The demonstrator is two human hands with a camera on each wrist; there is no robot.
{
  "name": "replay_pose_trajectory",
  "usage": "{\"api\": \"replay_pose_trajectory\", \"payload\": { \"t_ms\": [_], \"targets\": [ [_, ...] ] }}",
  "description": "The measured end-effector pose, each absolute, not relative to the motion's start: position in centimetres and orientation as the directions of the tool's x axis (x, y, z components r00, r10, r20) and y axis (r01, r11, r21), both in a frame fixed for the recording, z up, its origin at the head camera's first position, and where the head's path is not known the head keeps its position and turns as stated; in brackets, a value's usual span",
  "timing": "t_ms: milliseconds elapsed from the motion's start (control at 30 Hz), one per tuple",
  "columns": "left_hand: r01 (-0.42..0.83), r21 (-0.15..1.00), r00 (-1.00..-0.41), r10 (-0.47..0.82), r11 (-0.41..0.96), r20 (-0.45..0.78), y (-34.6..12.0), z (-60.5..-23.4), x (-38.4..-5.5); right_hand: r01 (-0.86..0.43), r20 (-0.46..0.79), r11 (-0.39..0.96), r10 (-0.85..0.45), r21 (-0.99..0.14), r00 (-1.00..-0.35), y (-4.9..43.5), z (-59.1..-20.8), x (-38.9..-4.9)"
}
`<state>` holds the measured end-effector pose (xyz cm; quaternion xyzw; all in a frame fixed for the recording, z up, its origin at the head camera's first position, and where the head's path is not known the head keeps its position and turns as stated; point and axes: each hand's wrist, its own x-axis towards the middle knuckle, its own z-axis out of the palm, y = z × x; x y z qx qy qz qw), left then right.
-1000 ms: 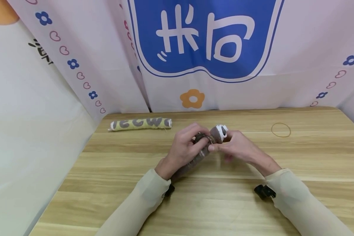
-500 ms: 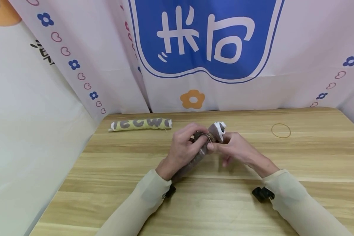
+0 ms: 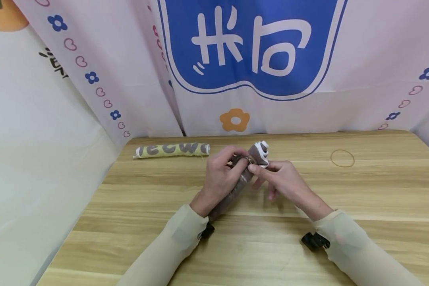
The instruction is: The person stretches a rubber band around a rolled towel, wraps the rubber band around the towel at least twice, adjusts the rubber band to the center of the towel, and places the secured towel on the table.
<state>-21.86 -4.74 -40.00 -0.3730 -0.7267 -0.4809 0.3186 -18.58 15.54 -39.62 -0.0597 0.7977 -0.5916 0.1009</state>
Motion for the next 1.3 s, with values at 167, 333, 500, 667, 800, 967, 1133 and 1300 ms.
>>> {"api": "replay_pose_trajectory", "payload": {
  "t_ms": [167, 333, 500, 667, 800, 967, 1133, 1300],
  "targets": [
    [0.83, 0.485, -0.545, 0.218, 0.275, 0.81, -4.9, -40.1, -22.0, 0.002, -0.055, 0.301, -0.166, -0.954, -0.985, 15.0, -39.6, -18.3],
    [0.825, 0.493, -0.553, 0.212, 0.278, 0.806, -5.1, -39.9, -22.0, -0.053, 0.017, 0.268, -0.134, -0.962, -0.991, 14.5, -39.6, -18.0],
    [0.81, 0.516, -0.572, 0.178, 0.28, 0.801, -5.2, -39.8, -22.0, -0.153, 0.119, 0.273, -0.138, -0.95, -0.983, 14.1, -39.6, -17.6],
    [0.793, 0.545, -0.596, 0.164, 0.274, 0.786, -5.3, -39.6, -22.1, -0.269, 0.234, 0.281, -0.151, -0.921, -0.96, 14.3, -39.6, -17.3],
    [0.777, 0.561, -0.616, 0.161, 0.287, 0.771, -5.3, -39.4, -22.1, -0.362, 0.326, 0.321, -0.162, -0.875, -0.931, 14.4, -39.8, -17.5],
    [0.755, 0.593, -0.645, 0.154, 0.28, 0.748, -5.3, -39.3, -22.1, -0.426, 0.396, 0.354, -0.158, -0.833, -0.905, 14.6, -39.9, -17.6],
    [0.716, 0.649, -0.695, 0.166, 0.258, 0.7, -5.3, -39.1, -22.1, -0.499, 0.485, 0.338, -0.132, -0.798, -0.865, 14.5, -40.0, -17.8],
    [0.658, 0.716, -0.753, 0.197, 0.233, 0.628, -5.4, -39.1, -22.1, -0.508, 0.504, 0.298, -0.099, -0.808, -0.858, 14.6, -40.0, -17.9]
  ]
}}
